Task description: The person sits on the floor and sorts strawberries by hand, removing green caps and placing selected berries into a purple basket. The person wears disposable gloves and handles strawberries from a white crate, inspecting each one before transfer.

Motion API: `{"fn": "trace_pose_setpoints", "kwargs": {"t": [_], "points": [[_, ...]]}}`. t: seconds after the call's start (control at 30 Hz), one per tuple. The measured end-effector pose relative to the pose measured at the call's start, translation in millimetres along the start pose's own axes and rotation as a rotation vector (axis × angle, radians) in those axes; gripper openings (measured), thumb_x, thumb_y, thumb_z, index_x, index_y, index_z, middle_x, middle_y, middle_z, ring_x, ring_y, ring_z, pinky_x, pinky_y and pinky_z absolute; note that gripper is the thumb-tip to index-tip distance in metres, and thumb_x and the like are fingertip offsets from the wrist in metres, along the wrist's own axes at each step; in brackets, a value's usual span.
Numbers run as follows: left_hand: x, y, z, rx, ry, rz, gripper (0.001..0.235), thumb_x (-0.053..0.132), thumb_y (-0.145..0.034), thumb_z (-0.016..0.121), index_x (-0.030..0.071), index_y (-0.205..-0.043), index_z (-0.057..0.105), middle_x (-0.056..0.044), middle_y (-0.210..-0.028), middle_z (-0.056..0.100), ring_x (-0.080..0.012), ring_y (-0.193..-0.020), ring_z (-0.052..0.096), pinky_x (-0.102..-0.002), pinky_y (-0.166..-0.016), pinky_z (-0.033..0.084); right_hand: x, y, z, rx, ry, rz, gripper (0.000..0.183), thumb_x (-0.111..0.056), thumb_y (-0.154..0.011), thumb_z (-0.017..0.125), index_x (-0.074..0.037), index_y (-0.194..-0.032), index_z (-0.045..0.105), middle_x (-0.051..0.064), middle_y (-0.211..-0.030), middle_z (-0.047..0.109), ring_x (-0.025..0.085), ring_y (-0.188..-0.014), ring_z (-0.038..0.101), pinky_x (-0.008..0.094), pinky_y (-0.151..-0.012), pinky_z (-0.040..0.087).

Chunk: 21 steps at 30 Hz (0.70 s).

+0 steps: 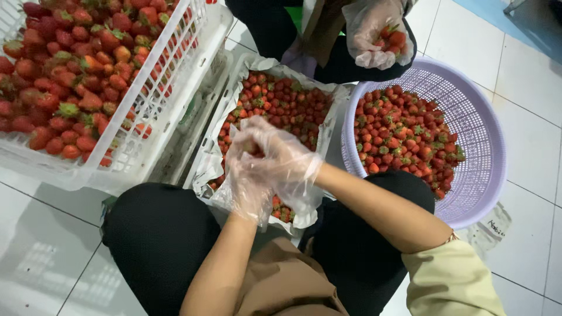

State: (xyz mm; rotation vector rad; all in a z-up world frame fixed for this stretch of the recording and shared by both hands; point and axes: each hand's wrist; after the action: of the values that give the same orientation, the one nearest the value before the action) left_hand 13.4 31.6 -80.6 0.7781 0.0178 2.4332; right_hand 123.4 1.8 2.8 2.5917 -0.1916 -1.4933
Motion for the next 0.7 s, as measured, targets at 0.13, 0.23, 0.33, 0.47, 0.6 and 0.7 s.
{"fn": "trace_pose_setpoints", "kwargs": {"t": [0.13,0.23,0.33,0.47,0.6,0.7], "points": [[16.7,9.4,15.8,0.057,0.128,-0.117,0.043,0.034,-0.095,0.057,0.006,-0.128,0.062,-0.016,-0.119,0.068,-0.0239,-0.105,0.072,-0.036,-0.087,0.065,2.2,9.6,10.6,-0.018,-0.055,-0.184,0.04,-0.005,-0.089,0.071,-0.007,-0.129,0.065,0.02,-0.159,0.036,0.036,-0.142,0.046,0.043,-0.119,0.041],[26.2,16.9,27.1,0.076,0.119,-0.149,0.036,0.025,-0.098,0.059,0.004,-0.127,0.064,-0.015,-0.122,0.068,-0.0254,-0.111,0.068,-0.039,-0.095,0.06,5.1,17.7,5.6,-0.015,-0.124,-0.273,0.037,-0.001,-0.096,0.066,-0.007,-0.133,0.064,0.016,-0.156,0.05,0.032,-0.143,0.051,0.042,-0.122,0.044],[32.8,17.5,36.3,0.142,0.199,-0.205,0.029,0.022,-0.101,0.061,0.006,-0.125,0.066,-0.013,-0.123,0.067,-0.0253,-0.113,0.065,-0.041,-0.095,0.058,4.2,31.2,-19.9,0.017,-0.092,-0.39,0.037,0.003,-0.093,0.066,-0.004,-0.13,0.063,0.014,-0.157,0.047,0.029,-0.141,0.049,0.042,-0.117,0.046],[39.8,13.8,45.7,0.188,0.492,-0.263,0.025,0.025,-0.101,0.059,0.01,-0.121,0.065,-0.011,-0.117,0.068,-0.0266,-0.11,0.065,-0.046,-0.091,0.059,-6.8,42.7,-55.0,0.01,-0.448,-0.231,0.024,-0.001,-0.102,0.059,-0.004,-0.126,0.065,0.01,-0.134,0.062,0.018,-0.109,0.069,0.034,-0.096,0.061],[48.2,22.3,54.3,0.189,0.65,-0.32,0.03,0.024,-0.099,0.058,0.006,-0.123,0.064,-0.017,-0.115,0.068,-0.0334,-0.108,0.066,-0.05,-0.096,0.06,-24.4,46.7,-67.3,0.218,-0.539,-0.157,0.015,0.0,-0.102,0.068,0.001,-0.117,0.067,0.007,-0.119,0.069,0.015,-0.103,0.068,0.032,-0.09,0.059],[51.9,26.8,54.2,0.064,0.679,-0.366,0.031,0.024,-0.096,0.059,0.007,-0.122,0.063,-0.016,-0.116,0.069,-0.0335,-0.11,0.067,-0.049,-0.097,0.058,-34.1,45.4,-61.1,-0.037,-0.696,-0.375,0.016,-0.005,-0.102,0.072,-0.003,-0.117,0.068,0.008,-0.11,0.074,0.018,-0.096,0.076,0.035,-0.092,0.065]]}}
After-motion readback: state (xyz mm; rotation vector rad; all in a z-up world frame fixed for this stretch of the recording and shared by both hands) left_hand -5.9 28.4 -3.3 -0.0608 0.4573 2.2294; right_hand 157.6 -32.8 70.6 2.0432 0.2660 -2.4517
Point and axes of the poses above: each hand's wrist, its own y-axis away from the middle knuckle, its own z-axis out of the palm, x = y × z
